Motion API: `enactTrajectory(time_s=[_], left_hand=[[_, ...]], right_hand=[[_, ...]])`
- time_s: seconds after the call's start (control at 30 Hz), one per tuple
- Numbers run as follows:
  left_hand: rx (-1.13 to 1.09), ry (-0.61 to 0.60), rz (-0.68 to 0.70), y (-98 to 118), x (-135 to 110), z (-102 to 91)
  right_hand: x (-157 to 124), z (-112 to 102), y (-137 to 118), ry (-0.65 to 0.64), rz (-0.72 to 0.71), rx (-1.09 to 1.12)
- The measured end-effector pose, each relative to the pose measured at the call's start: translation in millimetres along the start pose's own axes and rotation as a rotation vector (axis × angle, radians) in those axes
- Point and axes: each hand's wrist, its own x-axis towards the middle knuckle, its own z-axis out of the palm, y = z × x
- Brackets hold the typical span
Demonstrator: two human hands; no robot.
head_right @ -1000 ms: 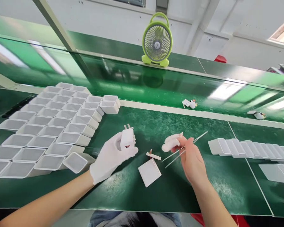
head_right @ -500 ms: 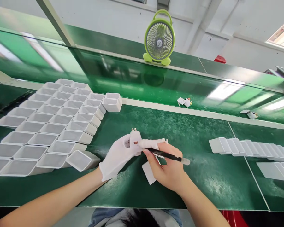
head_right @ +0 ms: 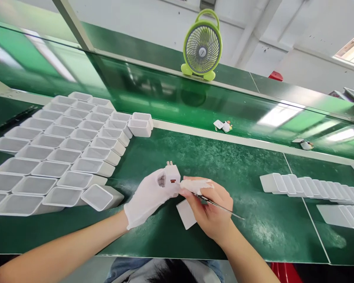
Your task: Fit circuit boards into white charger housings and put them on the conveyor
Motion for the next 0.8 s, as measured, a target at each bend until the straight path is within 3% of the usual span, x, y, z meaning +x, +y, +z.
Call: enactTrajectory(time_s=[0.1, 0.8], left_hand=[[0.092, 0.014, 0.006, 1, -1, -0.1], [0.216, 0.066, -0.012, 12, -3, -4.0]], right_hand=[[2, 3, -2, -0.076, -0.046, -0.039], [15, 13, -2, -0.099, -0.183, -0.099]])
